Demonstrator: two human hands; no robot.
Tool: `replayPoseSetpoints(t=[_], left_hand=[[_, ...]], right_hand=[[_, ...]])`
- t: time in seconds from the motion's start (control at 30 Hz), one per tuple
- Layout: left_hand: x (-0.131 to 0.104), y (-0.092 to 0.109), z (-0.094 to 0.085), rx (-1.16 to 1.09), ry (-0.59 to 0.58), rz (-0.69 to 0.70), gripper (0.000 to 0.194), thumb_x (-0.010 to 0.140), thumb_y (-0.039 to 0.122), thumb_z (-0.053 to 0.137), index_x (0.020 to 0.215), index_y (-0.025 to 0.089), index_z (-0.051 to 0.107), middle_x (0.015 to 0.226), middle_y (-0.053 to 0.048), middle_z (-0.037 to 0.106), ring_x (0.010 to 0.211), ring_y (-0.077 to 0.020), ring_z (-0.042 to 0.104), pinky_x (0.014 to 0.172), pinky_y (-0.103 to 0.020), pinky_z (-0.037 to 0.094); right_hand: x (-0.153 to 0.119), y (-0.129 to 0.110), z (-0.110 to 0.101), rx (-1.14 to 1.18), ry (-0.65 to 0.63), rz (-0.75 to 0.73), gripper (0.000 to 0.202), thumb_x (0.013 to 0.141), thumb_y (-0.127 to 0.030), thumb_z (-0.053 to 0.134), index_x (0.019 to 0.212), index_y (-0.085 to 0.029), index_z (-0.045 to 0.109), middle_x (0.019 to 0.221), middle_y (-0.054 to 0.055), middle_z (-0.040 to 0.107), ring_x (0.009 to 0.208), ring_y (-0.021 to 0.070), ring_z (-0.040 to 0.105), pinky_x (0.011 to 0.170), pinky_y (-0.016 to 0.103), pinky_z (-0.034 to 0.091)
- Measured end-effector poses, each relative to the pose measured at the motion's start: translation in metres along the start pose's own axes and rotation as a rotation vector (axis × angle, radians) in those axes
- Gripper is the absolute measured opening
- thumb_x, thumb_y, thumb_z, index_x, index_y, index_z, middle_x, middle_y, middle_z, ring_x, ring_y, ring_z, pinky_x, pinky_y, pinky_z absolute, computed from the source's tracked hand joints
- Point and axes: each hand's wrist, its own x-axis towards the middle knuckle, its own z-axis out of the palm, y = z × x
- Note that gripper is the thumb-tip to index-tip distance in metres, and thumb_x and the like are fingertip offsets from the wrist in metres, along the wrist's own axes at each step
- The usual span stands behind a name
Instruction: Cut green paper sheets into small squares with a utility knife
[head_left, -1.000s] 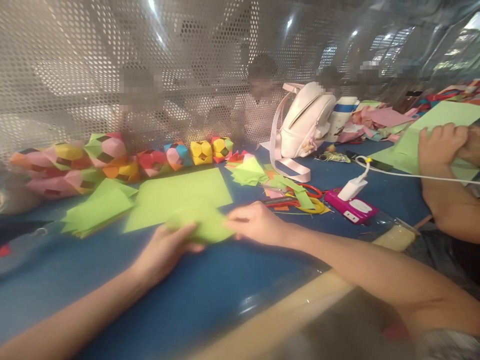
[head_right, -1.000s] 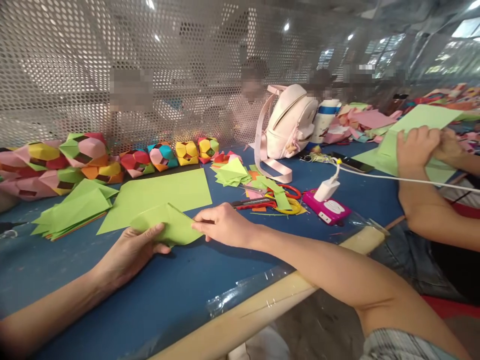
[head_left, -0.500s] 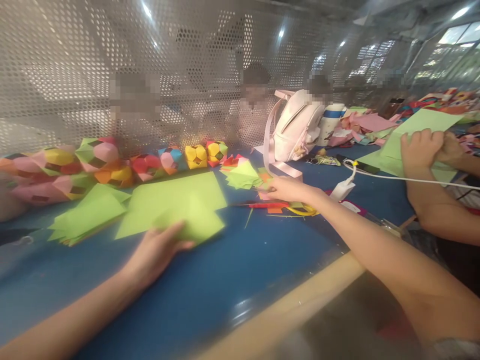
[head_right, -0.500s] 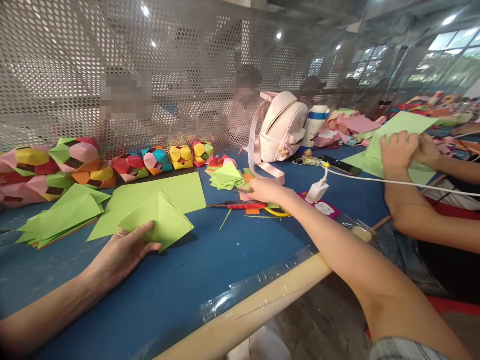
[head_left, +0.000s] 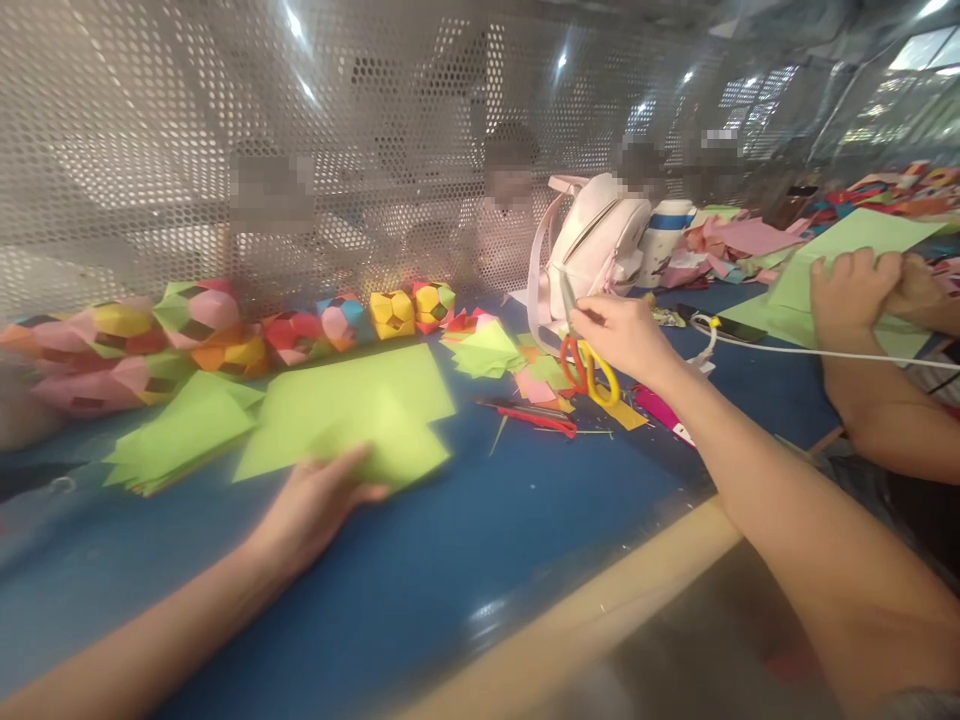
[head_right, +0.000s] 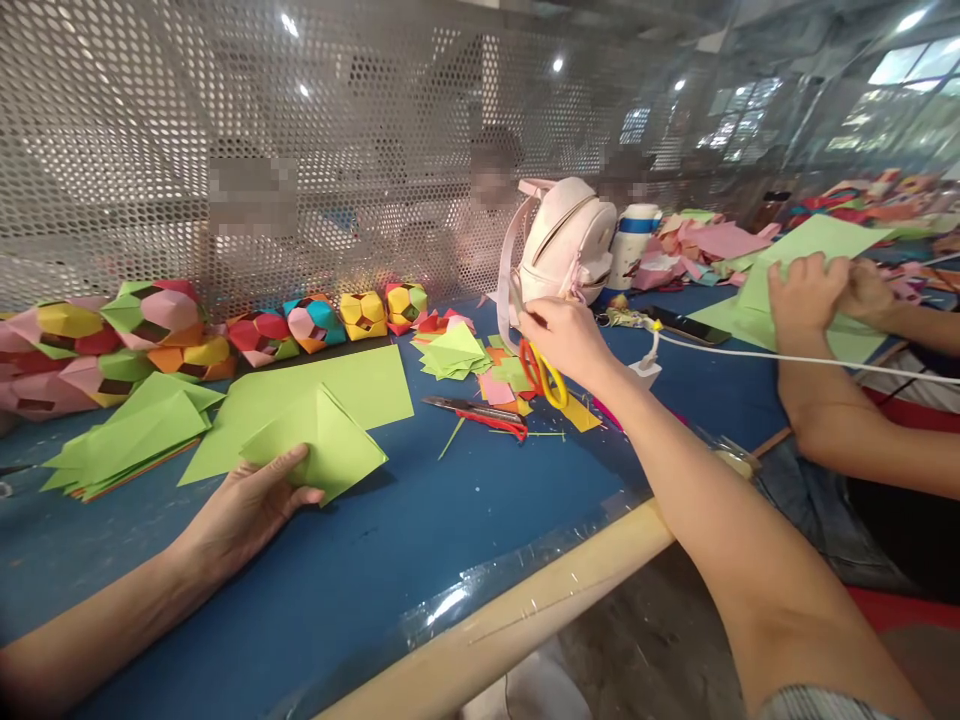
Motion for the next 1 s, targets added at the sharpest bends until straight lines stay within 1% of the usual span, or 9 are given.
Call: replayPoseSetpoints(t=[0.1,0.2,0.33,0.4,0.5,0.57,0.77,0.87,1.0], left_hand=[[0.0,-0.001,-0.001,0.004,-0.015,0.003,0.024,0.064,0.027,0.085,0.075,0.012,0.07,0.075,-0.003,0.07,0.059,-0.0128,0.064,0.056,-0.022,0.061],[0.0,-0.002,-0.001,-0.001,-0.027,0.01,0.023,0.065,0.027,0.084,0.076,0.012,0.07,0.076,-0.003,0.07,0.06,-0.0131,0.064,0.056,-0.022,0.06],[0.002,-0.001,-0.001,-0.029,-0.017,0.019,0.021,0.066,0.024,0.083,0.076,0.012,0.07,0.075,-0.003,0.069,0.06,-0.0134,0.065,0.055,-0.022,0.06],[0.001,0.0,-0.001,-0.066,0.007,0.032,0.02,0.065,0.022,0.084,0.074,0.011,0.07,0.071,-0.003,0.068,0.058,-0.0129,0.064,0.053,-0.022,0.06],[-0.001,0.002,-0.002,-0.112,0.032,0.034,0.017,0.064,0.019,0.083,0.07,0.01,0.069,0.067,-0.002,0.067,0.057,-0.0126,0.063,0.052,-0.022,0.06],[-0.002,0.003,-0.003,-0.12,0.032,0.035,0.015,0.065,0.017,0.082,0.07,0.01,0.069,0.069,-0.003,0.069,0.058,-0.0132,0.064,0.051,-0.022,0.06],[-0.001,0.001,-0.005,-0.11,0.022,0.041,0.011,0.07,0.013,0.078,0.075,0.01,0.068,0.074,-0.005,0.07,0.061,-0.0148,0.066,0.051,-0.023,0.06],[0.001,-0.001,-0.006,-0.11,0.013,0.052,0.012,0.071,0.015,0.078,0.076,0.011,0.067,0.074,-0.004,0.069,0.062,-0.0148,0.066,0.052,-0.023,0.06],[0.003,-0.004,-0.006,-0.124,0.009,0.035,0.016,0.068,0.017,0.08,0.072,0.01,0.066,0.067,-0.003,0.066,0.059,-0.0139,0.065,0.052,-0.023,0.06]], right_hand=[[0.003,-0.022,-0.013,0.127,0.124,0.033,0.023,0.084,-0.026,0.049,0.062,-0.02,0.052,0.059,0.0,0.049,0.055,0.0119,0.043,0.055,0.025,0.036],[0.004,-0.049,-0.022,0.231,0.104,0.03,0.024,0.085,-0.028,0.05,0.063,-0.019,0.054,0.059,-0.001,0.047,0.055,0.0109,0.043,0.052,0.025,0.034],[-0.002,-0.09,-0.015,0.149,-0.241,-0.018,0.023,0.084,-0.021,0.052,0.063,-0.017,0.061,0.057,0.0,0.053,0.053,0.0113,0.046,0.054,0.027,0.035],[-0.01,-0.11,-0.001,-0.074,-0.413,-0.108,0.022,0.08,-0.015,0.054,0.06,-0.015,0.063,0.058,0.004,0.057,0.056,0.0146,0.051,0.056,0.029,0.036],[-0.023,-0.136,0.024,-0.303,-0.678,-0.216,0.017,0.078,-0.006,0.053,0.073,-0.011,0.069,0.07,0.012,0.066,0.064,0.0199,0.061,0.056,0.029,0.039],[-0.029,-0.146,0.039,-0.373,-0.767,-0.276,0.021,0.077,-0.001,0.051,0.082,-0.009,0.07,0.078,0.015,0.068,0.071,0.0224,0.065,0.058,0.029,0.042],[-0.035,-0.146,0.056,-0.367,-0.873,-0.334,0.026,0.09,-0.011,0.043,0.092,-0.013,0.069,0.087,0.013,0.069,0.08,0.0236,0.068,0.06,0.027,0.046],[-0.043,-0.135,0.046,-0.415,-0.818,-0.366,0.027,0.094,-0.019,0.042,0.091,-0.013,0.068,0.091,0.014,0.068,0.091,0.0264,0.066,0.064,0.028,0.048],[-0.066,-0.119,0.026,-0.451,-0.829,-0.364,0.024,0.094,-0.02,0.044,0.096,-0.012,0.067,0.089,0.014,0.068,0.087,0.0278,0.068,0.065,0.032,0.05]])
